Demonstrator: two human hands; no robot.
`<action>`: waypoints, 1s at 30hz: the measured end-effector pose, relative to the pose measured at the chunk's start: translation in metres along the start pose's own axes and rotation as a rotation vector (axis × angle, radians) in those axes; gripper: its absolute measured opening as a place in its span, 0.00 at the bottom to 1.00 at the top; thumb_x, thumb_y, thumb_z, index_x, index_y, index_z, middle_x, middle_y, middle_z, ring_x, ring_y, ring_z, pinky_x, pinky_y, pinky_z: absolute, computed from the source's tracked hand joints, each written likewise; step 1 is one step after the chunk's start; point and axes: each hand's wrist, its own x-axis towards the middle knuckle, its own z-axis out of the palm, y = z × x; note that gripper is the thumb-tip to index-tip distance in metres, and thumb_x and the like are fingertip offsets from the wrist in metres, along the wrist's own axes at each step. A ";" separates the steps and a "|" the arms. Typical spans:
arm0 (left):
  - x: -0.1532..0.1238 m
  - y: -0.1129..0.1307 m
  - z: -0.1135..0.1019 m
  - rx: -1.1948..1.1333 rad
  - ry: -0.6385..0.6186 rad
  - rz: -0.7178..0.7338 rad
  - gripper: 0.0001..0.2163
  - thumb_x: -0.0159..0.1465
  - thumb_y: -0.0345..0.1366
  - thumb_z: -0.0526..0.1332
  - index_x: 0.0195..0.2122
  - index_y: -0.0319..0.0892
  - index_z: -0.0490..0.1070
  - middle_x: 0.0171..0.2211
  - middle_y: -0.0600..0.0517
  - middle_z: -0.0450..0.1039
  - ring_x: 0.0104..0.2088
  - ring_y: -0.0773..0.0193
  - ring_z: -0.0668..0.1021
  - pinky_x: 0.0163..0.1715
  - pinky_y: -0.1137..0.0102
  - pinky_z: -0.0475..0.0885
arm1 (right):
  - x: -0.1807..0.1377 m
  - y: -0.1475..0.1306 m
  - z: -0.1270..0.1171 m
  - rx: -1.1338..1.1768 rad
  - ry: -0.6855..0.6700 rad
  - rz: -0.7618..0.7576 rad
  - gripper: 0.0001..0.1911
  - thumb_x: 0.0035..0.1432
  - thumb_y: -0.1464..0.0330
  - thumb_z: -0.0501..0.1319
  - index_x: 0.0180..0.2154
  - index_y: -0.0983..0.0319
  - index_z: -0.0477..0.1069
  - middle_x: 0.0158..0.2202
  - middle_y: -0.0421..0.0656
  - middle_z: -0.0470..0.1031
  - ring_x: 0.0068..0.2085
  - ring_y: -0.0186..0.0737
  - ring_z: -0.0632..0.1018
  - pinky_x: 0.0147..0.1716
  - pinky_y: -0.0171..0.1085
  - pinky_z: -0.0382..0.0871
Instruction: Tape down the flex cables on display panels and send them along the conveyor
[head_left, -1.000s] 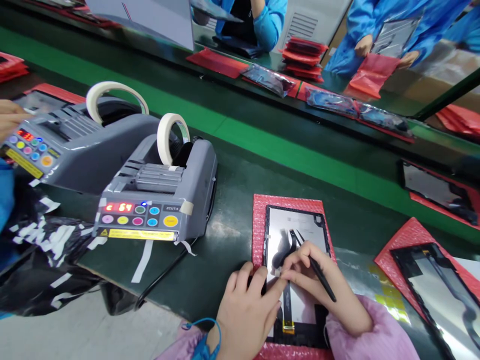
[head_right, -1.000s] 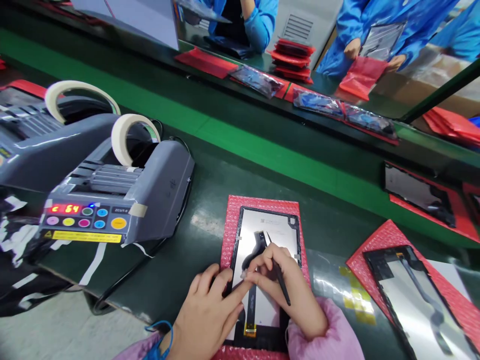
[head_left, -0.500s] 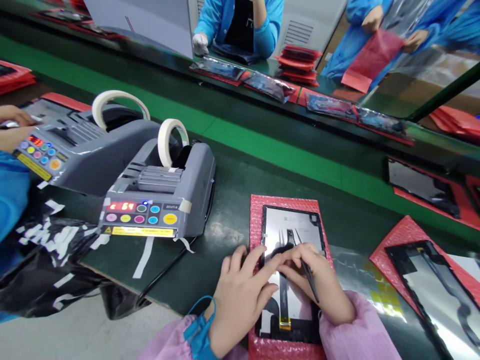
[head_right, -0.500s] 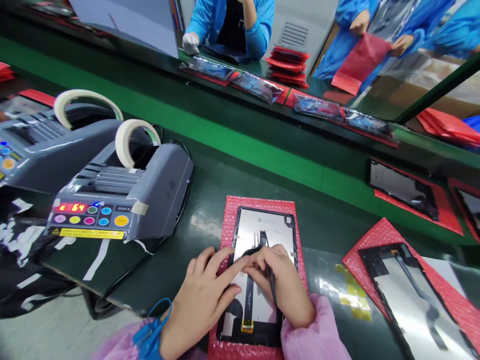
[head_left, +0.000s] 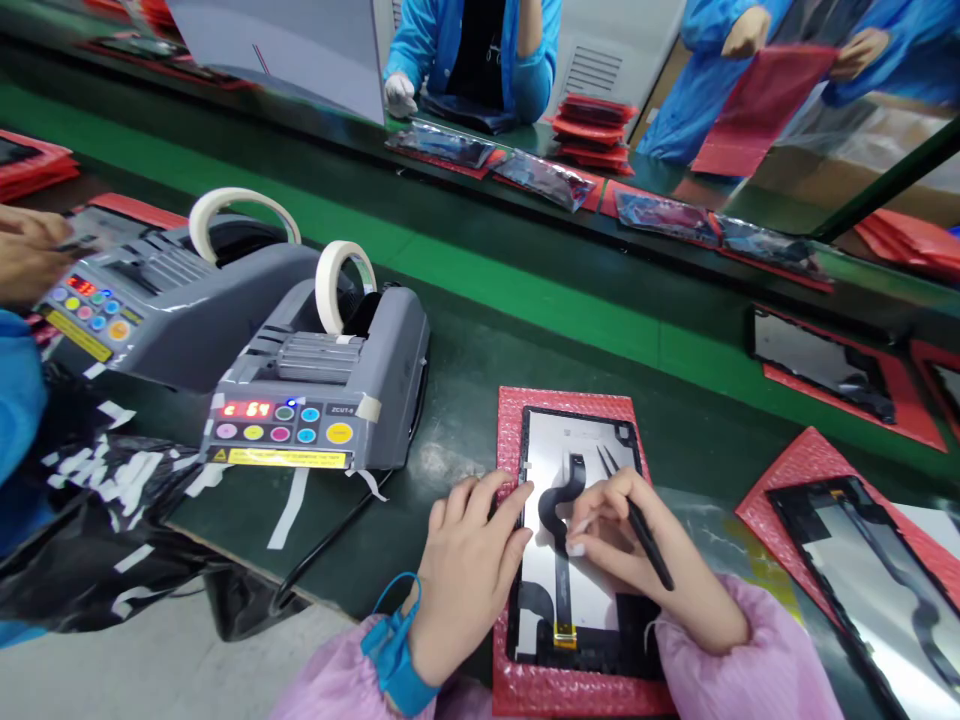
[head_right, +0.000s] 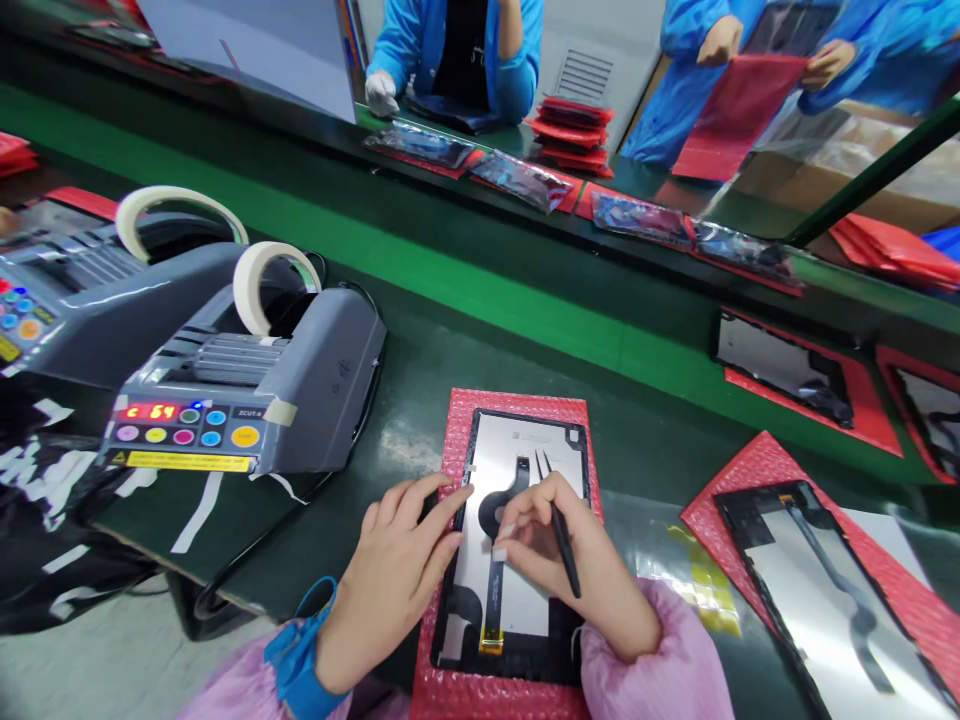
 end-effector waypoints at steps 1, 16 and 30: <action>-0.001 -0.001 -0.002 -0.030 0.003 0.001 0.17 0.73 0.33 0.55 0.61 0.47 0.71 0.56 0.46 0.71 0.52 0.49 0.72 0.44 0.57 0.70 | 0.002 0.003 0.002 -0.046 -0.007 0.000 0.21 0.61 0.69 0.70 0.33 0.53 0.55 0.35 0.36 0.77 0.35 0.38 0.76 0.35 0.37 0.68; -0.019 -0.003 -0.002 0.017 0.064 0.104 0.16 0.72 0.33 0.53 0.57 0.50 0.74 0.55 0.45 0.69 0.53 0.43 0.68 0.45 0.52 0.69 | 0.011 0.025 0.005 -0.250 0.013 -0.007 0.21 0.62 0.72 0.66 0.35 0.53 0.52 0.36 0.34 0.77 0.28 0.34 0.67 0.29 0.36 0.58; -0.018 -0.001 -0.001 0.070 0.010 0.130 0.14 0.73 0.42 0.58 0.58 0.58 0.74 0.55 0.49 0.71 0.52 0.46 0.67 0.47 0.55 0.65 | 0.013 0.022 0.007 -0.313 0.029 0.000 0.17 0.64 0.69 0.65 0.35 0.53 0.55 0.36 0.38 0.78 0.27 0.36 0.70 0.28 0.37 0.60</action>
